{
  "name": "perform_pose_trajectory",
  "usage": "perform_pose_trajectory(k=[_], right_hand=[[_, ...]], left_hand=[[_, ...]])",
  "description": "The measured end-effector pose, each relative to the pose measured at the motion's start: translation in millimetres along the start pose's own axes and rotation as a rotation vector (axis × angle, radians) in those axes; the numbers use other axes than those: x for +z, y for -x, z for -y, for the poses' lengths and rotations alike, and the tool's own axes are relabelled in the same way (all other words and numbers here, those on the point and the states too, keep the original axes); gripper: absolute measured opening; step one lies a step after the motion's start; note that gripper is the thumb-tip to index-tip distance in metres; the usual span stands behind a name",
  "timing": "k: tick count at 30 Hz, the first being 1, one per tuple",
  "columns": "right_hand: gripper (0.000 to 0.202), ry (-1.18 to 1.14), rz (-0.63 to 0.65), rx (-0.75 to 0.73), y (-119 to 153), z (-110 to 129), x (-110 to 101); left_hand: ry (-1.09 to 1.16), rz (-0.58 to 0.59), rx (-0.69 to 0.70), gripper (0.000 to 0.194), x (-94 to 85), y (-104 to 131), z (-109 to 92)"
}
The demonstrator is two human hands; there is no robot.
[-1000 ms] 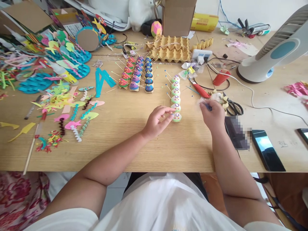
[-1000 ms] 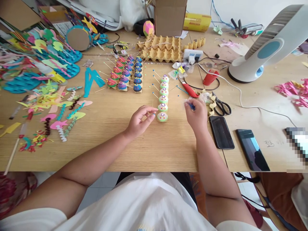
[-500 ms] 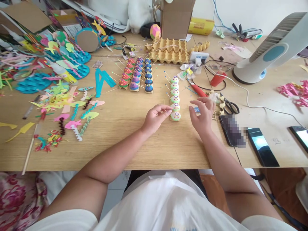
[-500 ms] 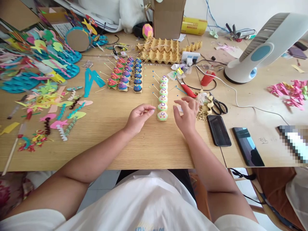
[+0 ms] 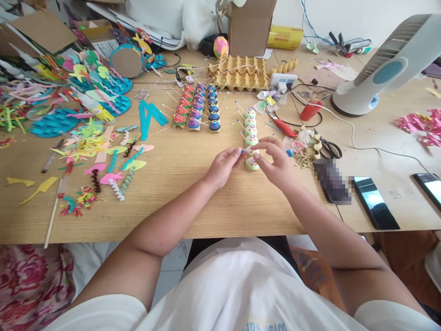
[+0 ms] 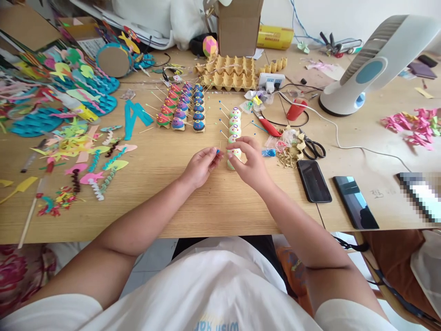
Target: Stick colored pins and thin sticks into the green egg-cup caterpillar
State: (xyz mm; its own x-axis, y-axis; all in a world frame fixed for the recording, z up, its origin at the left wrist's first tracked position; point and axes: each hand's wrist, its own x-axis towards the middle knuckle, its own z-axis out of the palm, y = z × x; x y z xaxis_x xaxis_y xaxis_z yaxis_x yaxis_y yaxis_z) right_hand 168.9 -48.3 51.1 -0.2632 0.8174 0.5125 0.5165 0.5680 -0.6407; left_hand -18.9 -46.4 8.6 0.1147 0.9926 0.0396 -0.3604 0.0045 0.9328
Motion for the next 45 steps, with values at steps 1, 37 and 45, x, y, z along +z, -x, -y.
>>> perform_pose_trajectory(k=[1, 37, 45], right_hand=[[0.026, -0.036, 0.021, 0.010, -2.1, 1.8, 4.5], [0.058, -0.437, -0.124, 0.246, 3.5, -12.2, 25.0], [0.053, -0.593, -0.097, 0.325, 3.2, -19.5, 32.4]], left_hand=[[-0.002, 0.004, 0.008, 0.049, 0.0, 0.1, -0.4], [-1.588, -0.073, 0.146, 0.009, -33.5, -2.8, -8.8], [-0.899, -0.102, 0.198, 0.006, -29.0, -6.7, -6.3]])
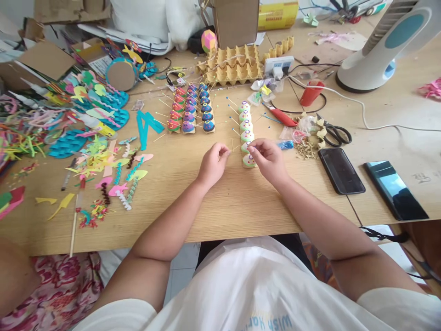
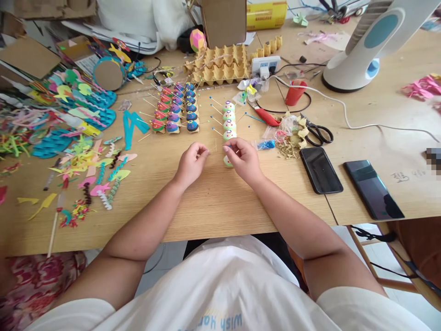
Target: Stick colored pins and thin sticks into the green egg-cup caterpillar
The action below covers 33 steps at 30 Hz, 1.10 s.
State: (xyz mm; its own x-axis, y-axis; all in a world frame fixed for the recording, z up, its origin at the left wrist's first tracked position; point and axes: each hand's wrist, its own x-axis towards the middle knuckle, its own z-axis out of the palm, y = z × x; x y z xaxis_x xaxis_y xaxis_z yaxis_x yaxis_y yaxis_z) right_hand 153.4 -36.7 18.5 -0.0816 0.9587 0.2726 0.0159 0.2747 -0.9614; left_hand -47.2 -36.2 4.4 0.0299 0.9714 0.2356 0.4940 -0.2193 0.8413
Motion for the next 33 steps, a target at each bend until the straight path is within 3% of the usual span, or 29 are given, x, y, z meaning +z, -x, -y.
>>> perform_pose_trajectory(k=[3, 5, 9, 16, 33], right_hand=[[0.055, -0.052, -0.003, 0.038, -1.3, -2.4, 0.9], [0.056, -0.085, -0.020, 0.043, -2.1, 0.4, -0.3], [0.061, -0.112, -0.045, 0.026, -3.0, 8.1, -4.5], [0.057, -0.212, -0.019, 0.041, -6.8, 5.0, -1.5], [0.053, -0.218, 0.025, 0.117, -7.4, 2.3, -2.7]], left_hand=[[0.379, 0.023, -0.099, 0.018, 8.6, 2.3, -3.9], [0.463, 0.052, -0.131, 0.029, 12.9, 5.1, -6.6], [0.426, 0.055, -0.110, 0.020, 17.3, 10.8, -9.8], [0.467, 0.021, -0.065, 0.026, 25.1, 14.7, -9.7], [0.584, 0.099, -0.104, 0.034, 29.3, 15.3, -12.1]])
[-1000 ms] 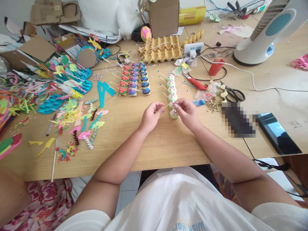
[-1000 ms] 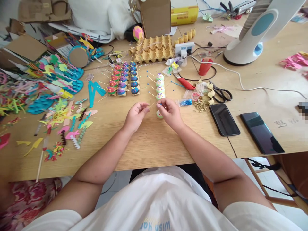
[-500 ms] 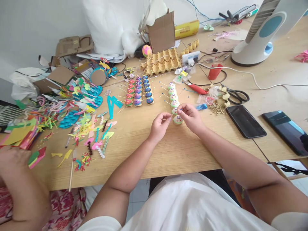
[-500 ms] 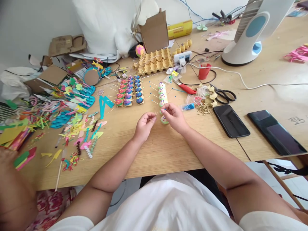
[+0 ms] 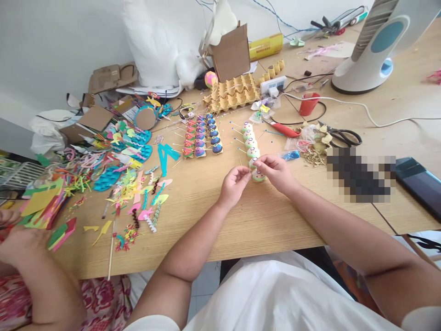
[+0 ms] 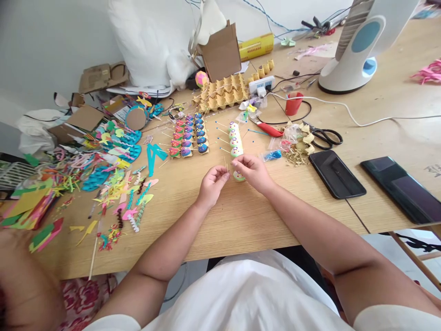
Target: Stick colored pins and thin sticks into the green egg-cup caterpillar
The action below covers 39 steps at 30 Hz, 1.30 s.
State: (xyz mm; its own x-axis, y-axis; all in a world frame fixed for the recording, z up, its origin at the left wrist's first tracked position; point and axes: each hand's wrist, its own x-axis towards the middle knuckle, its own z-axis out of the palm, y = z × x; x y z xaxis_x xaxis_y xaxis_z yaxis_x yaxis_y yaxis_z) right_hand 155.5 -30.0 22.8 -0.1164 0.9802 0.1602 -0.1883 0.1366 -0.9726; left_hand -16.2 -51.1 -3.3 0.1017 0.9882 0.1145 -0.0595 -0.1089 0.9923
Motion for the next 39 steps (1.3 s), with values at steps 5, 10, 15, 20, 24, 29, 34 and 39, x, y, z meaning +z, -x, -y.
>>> perform_pose_trajectory(k=[5, 10, 15, 20, 24, 29, 34, 39], right_hand=[[0.060, 0.057, -0.011, -0.021, 0.8, 1.4, -1.2], [0.052, -0.036, 0.029, 0.011, -1.8, -4.2, -1.0], [0.047, -0.101, 0.094, 0.011, -0.9, -4.5, -1.4], [0.038, -0.066, 0.238, -0.055, 1.6, 1.5, -2.3], [0.036, 0.045, 0.253, -0.160, 2.4, 4.6, -1.0], [0.038, 0.019, 0.075, -0.126, 0.4, 7.0, -2.8], [0.044, -0.199, -0.159, 0.008, -8.3, 7.7, -9.9], [0.050, -0.338, -0.195, 0.113, -12.8, 8.3, -10.7]], left_hand=[[-0.019, 0.024, 0.021, 0.037, -0.1, 2.1, -1.7], [-0.060, 0.021, 0.034, 0.035, -1.3, 3.5, -2.6], [0.001, -0.005, 0.003, 0.041, -2.4, 2.1, -3.5], [0.122, 0.019, -0.042, 0.044, -0.6, 1.6, -2.5], [0.126, 0.035, -0.032, 0.041, 1.4, 3.9, -1.3], [-0.129, -0.057, 0.078, 0.036, -14.8, -4.8, 2.3], [-0.940, -0.091, 0.306, 0.031, -38.6, -18.8, 10.9], [-1.279, 0.005, 0.299, 0.029, -32.4, -12.8, 4.4]])
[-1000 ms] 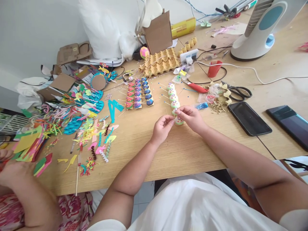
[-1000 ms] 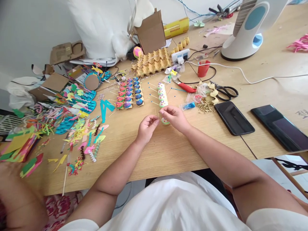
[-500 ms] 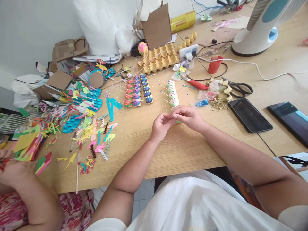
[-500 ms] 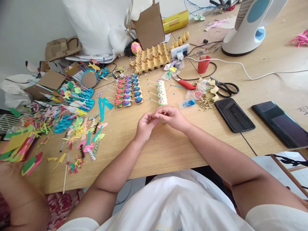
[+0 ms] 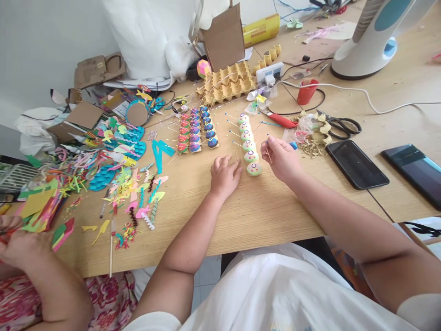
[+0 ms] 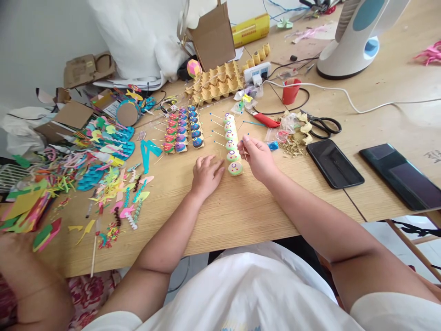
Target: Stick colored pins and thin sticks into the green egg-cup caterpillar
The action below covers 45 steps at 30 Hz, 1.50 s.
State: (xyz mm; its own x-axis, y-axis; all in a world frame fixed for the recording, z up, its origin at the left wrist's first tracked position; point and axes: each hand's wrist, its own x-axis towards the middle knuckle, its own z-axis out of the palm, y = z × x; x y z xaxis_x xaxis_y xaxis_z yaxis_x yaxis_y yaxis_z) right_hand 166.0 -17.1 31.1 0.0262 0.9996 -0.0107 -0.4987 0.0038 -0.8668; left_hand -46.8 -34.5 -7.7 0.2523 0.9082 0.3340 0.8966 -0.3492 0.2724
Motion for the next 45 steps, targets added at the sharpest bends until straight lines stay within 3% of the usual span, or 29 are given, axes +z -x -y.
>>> perform_pose_trajectory(k=[4, 8, 16, 25, 28, 31, 33, 38, 45], right_hand=[[0.057, 0.003, 0.037, 0.032, 1.8, -0.9, 1.7], [0.059, 0.077, 0.057, -0.003, 4.1, -4.0, 3.3], [0.064, 0.283, 0.129, -0.082, 10.6, -2.9, 5.0], [0.062, 0.257, 0.138, -0.097, 6.9, -2.2, 3.7], [0.064, 0.278, 0.168, -0.077, 7.6, -3.3, 3.1], [0.065, 0.373, 0.245, -0.081, 10.6, -4.5, 2.4], [0.064, 0.452, 0.324, -0.133, 12.8, -5.2, 2.0], [0.063, 0.600, 0.502, -0.306, 15.8, -5.8, 3.2], [0.061, 0.582, 0.545, -0.367, 16.6, -4.9, 5.5]], left_hand=[[-0.012, -0.028, 0.003, 0.026, -12.7, 1.2, -8.5], [-0.079, -0.064, -0.087, 0.016, -15.9, -0.6, -7.8], [-0.241, 0.134, -0.251, 0.017, -19.3, -2.3, -7.6], [-0.166, 0.276, -0.207, 0.013, -37.5, 2.4, -3.9], [-0.069, 0.106, -0.138, 0.011, -39.0, 4.1, -10.5], [0.107, -0.171, 0.064, 0.015, -37.7, 6.3, -21.1], [0.214, -0.295, 0.182, 0.021, -36.2, 8.5, -28.6], [0.316, -0.361, 0.240, 0.024, -33.1, 13.1, -39.6], [0.427, -0.444, 0.275, 0.011, -29.4, 11.1, -34.8]])
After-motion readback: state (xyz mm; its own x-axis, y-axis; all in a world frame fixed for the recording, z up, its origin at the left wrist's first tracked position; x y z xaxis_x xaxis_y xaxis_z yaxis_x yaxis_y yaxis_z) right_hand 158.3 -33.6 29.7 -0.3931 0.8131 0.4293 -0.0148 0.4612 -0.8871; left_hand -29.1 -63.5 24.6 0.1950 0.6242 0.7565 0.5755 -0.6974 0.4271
